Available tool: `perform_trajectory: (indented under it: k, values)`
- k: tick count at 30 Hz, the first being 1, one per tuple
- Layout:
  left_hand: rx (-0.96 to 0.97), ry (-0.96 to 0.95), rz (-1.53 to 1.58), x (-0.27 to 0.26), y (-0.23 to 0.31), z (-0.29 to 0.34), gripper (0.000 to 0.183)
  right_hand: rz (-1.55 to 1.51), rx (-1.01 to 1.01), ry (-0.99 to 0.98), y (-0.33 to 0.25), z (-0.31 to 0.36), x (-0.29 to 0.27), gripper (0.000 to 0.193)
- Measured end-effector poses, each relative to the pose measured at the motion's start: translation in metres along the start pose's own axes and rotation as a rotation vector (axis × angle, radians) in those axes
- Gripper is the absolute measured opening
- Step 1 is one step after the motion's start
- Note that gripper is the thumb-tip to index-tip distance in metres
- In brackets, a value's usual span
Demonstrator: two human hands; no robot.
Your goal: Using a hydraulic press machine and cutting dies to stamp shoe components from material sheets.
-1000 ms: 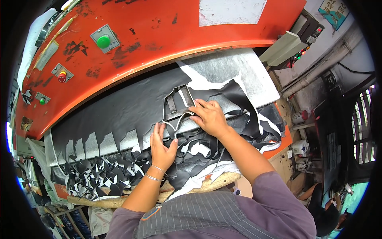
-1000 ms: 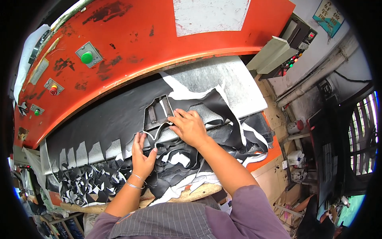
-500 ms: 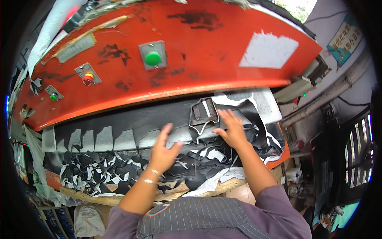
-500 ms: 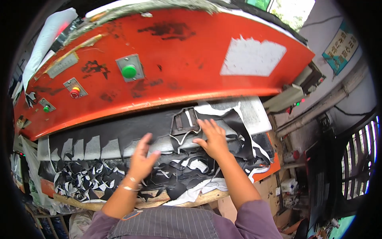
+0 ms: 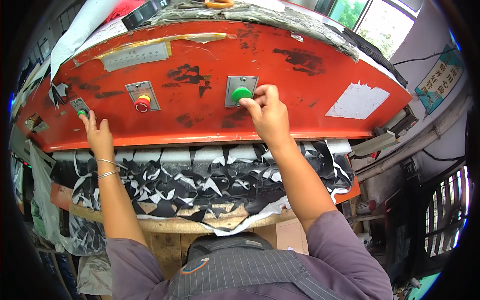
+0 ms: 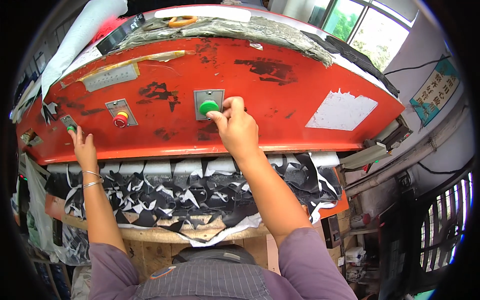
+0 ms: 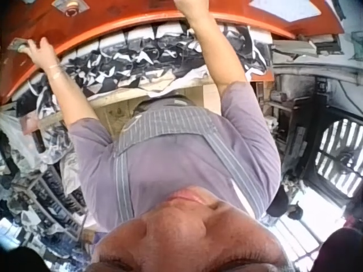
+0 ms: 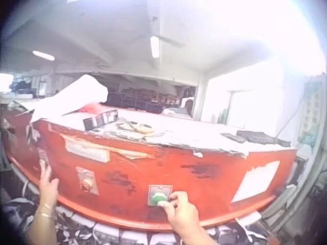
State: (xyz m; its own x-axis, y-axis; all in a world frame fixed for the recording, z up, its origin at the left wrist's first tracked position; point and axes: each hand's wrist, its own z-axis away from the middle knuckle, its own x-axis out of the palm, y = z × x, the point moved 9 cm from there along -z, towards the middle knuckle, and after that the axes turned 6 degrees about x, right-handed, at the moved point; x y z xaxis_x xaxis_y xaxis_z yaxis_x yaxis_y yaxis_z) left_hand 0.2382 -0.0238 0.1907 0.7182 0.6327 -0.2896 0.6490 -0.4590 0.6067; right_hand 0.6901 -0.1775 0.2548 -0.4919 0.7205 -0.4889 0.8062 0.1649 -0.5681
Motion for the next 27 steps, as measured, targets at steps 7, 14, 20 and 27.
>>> perform_trajectory:
  k: [7,14,20,27]
  values:
    - [-0.237,-0.463,0.342,-0.006,0.047,0.139,0.037,0.06,0.093,-0.553,0.028,0.157,0.007,0.04]
    - [0.257,-0.986,0.189,0.022,0.198,0.317,0.015,0.336,-0.094,-0.81,0.027,0.273,-0.013,0.055]
    - [0.254,-0.885,0.137,0.032,0.206,0.324,0.012,0.42,-0.079,-0.709,0.038,0.265,-0.013,0.043]
    - [0.195,-1.222,0.124,0.058,0.204,0.309,0.021,0.247,0.121,-1.258,0.073,0.231,0.009,0.043]
